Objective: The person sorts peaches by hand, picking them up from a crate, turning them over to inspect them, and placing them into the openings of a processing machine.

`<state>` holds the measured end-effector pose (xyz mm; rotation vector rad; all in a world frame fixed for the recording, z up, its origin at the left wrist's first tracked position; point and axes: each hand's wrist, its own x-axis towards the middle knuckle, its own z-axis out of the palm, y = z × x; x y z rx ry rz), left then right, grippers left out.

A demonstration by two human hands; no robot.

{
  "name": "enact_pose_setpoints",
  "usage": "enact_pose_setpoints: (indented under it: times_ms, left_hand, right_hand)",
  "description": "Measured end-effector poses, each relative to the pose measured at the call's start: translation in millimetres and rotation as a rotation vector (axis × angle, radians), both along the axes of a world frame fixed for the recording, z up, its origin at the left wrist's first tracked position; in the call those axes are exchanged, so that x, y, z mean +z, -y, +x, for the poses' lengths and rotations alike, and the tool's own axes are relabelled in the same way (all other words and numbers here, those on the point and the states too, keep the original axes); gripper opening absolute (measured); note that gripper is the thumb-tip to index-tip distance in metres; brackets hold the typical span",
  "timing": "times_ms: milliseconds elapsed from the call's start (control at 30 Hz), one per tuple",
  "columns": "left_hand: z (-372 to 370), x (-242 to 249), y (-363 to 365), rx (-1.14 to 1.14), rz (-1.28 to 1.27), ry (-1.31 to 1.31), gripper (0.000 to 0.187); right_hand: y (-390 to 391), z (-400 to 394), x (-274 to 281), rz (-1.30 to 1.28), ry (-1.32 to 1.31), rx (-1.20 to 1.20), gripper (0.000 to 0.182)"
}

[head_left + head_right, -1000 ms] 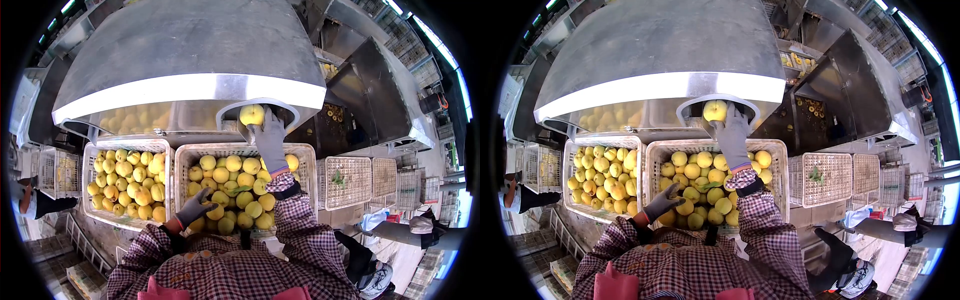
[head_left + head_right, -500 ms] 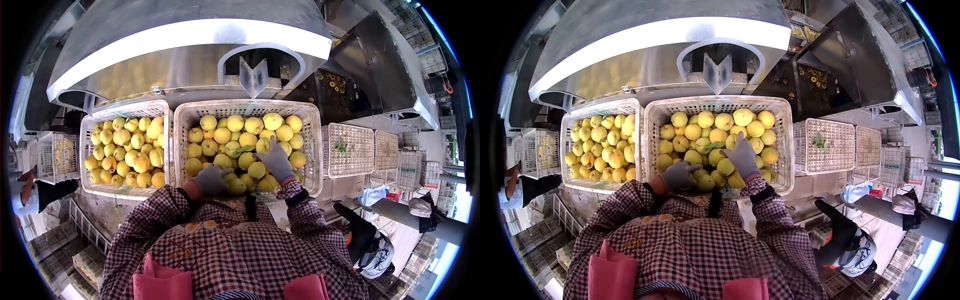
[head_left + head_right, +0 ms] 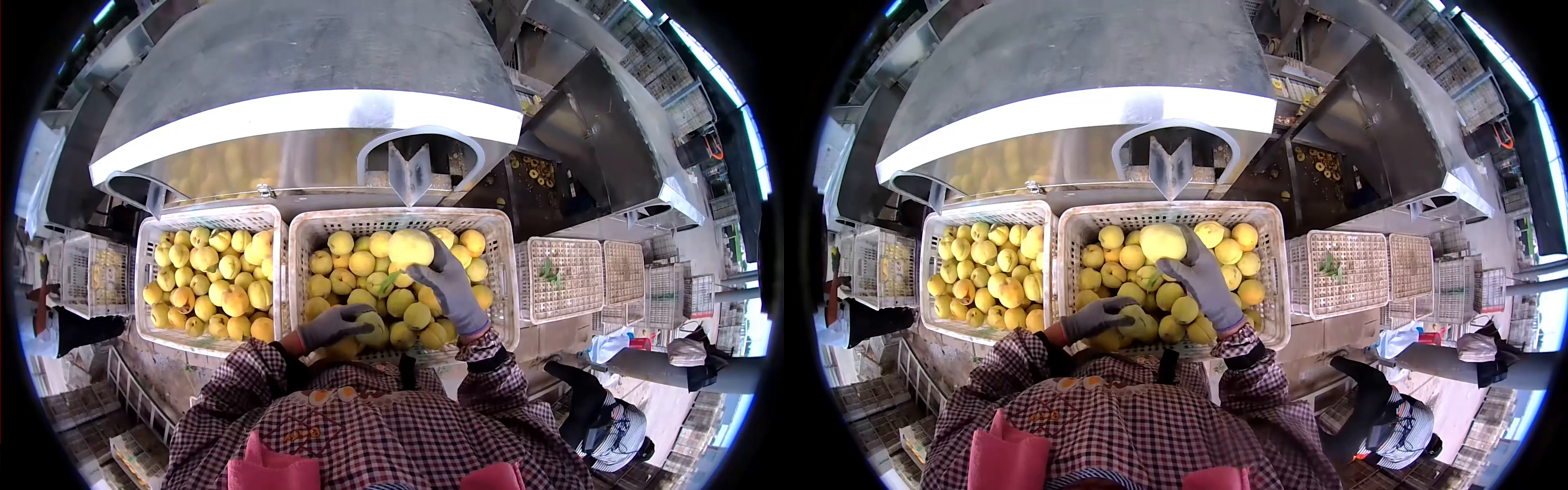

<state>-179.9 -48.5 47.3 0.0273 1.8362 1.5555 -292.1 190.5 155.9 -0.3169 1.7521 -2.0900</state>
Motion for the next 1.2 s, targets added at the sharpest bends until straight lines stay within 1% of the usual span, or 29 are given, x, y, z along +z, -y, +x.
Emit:
enact_pose_setpoints:
  times_ms: [33,67,100,133,167,200,267,400,467,500,533,567,600,633,667,733,767,800,833,867,933,967,1033,1067,1100,1133,1167,1200]
  left_hand:
    - [1.0,6.8,10.7,0.000,-0.006,-0.014,0.061]
    - [3.6,11.1,21.5,0.103,0.063,0.025,0.062]
    - [5.1,15.0,30.6,0.205,0.135,0.062,0.063]
    - [6.3,18.7,37.6,0.204,0.133,0.046,0.063]
    - [8.9,21.7,43.5,0.245,0.157,0.066,0.061]
    - [12.1,23.7,47.9,0.288,0.181,0.088,0.059]
    - [20.5,28.4,51.0,0.318,0.176,0.084,0.060]
    - [37.7,40.5,44.9,0.386,0.239,0.130,0.056]
    - [43.7,34.4,44.8,0.432,0.264,0.120,0.055]
    - [42.9,41.0,44.1,0.460,0.284,0.133,0.055]
    - [35.2,48.6,44.4,0.490,0.305,0.140,0.054]
    - [29.9,47.4,45.1,0.545,0.352,0.146,0.054]
    - [22.4,58.1,45.4,0.622,0.393,0.171,0.053]
    - [15.3,60.4,47.9,0.695,0.459,0.197,0.055]
    - [7.1,80.4,47.2,0.711,0.475,0.194,0.055]
    - [-4.2,90.0,52.1,0.546,0.416,0.076,0.054]
    - [-13.7,81.7,58.6,0.526,0.443,0.264,0.057]
    - [-16.2,70.7,52.4,0.526,0.439,0.145,0.059]
    - [-21.3,81.1,46.0,0.519,0.402,0.099,0.057]
    - [-26.9,90.9,41.7,0.509,0.369,0.049,0.055]
    - [-31.4,91.4,41.9,0.485,0.350,0.043,0.056]
    - [-34.2,92.7,42.2,0.459,0.327,0.039,0.058]
    - [-39.3,112.0,36.3,0.440,0.322,0.049,0.058]
    - [-42.4,119.4,32.3,0.438,0.319,0.065,0.058]
    - [-43.0,120.7,27.9,0.489,0.399,0.073,0.056]
    - [-41.5,120.5,23.6,0.485,0.403,0.074,0.056]
    - [-41.1,120.4,20.5,0.457,0.417,-0.019,0.057]
    - [-42.0,120.8,17.8,0.427,0.430,-0.113,0.059]
  right_hand:
    - [11.0,-12.6,2.1,0.252,-0.258,-0.104,0.069]
    - [14.6,-27.4,9.7,0.447,-0.338,-0.140,0.075]
    - [22.0,-44.4,4.9,0.506,-0.426,-0.201,0.075]
    - [29.1,-61.3,-7.3,0.565,-0.514,-0.262,0.074]
    - [35.6,-76.0,-21.0,0.640,-0.666,-0.348,0.071]
    - [42.1,-87.7,-22.5,0.675,-0.619,-0.346,0.068]
    - [49.7,-103.6,-32.0,0.845,-0.650,-0.400,0.068]
    - [60.4,-132.0,-40.5,0.842,-0.744,-0.460,0.068]
    - [70.5,-155.4,-40.6,0.994,-0.766,-0.506,0.069]
    - [69.9,-156.8,-27.6,0.942,-0.764,-0.487,0.070]
    - [63.7,-161.3,-22.8,0.962,-0.797,-0.485,0.071]
    - [57.6,-151.3,1.8,0.942,-0.665,-0.472,0.074]
    - [55.1,-135.8,30.1,0.921,-0.529,-0.453,0.077]
    - [53.3,-115.4,32.0,0.828,-0.574,-0.510,0.091]
    - [51.0,-94.8,22.8,0.747,-0.825,-0.473,0.103]
    - [59.1,-33.6,33.3,0.524,-0.303,0.046,0.101]
    - [61.2,-7.8,8.5,0.529,-0.371,0.192,0.097]
    - [65.0,9.9,-13.9,0.532,-0.448,0.330,0.093]
    - [69.7,18.5,-11.0,0.393,-0.152,0.251,0.087]
    - [66.4,21.6,-11.4,0.396,-0.157,0.246,0.087]
    - [59.6,26.8,-11.0,0.126,0.022,0.181,0.083]
    - [55.9,26.6,-8.6,0.124,0.016,0.171,0.083]
    - [47.0,25.9,5.7,0.422,-0.211,0.219,0.083]
    - [43.9,26.4,12.1,0.428,-0.216,0.208,0.083]
    - [41.4,28.6,17.8,0.306,-0.140,0.162,0.080]
    - [38.9,30.9,20.8,0.183,-0.062,0.119,0.078]
    - [36.4,29.9,20.0,0.099,-0.029,0.132,0.076]
    - [33.6,28.9,18.7,0.101,-0.032,0.131,0.076]
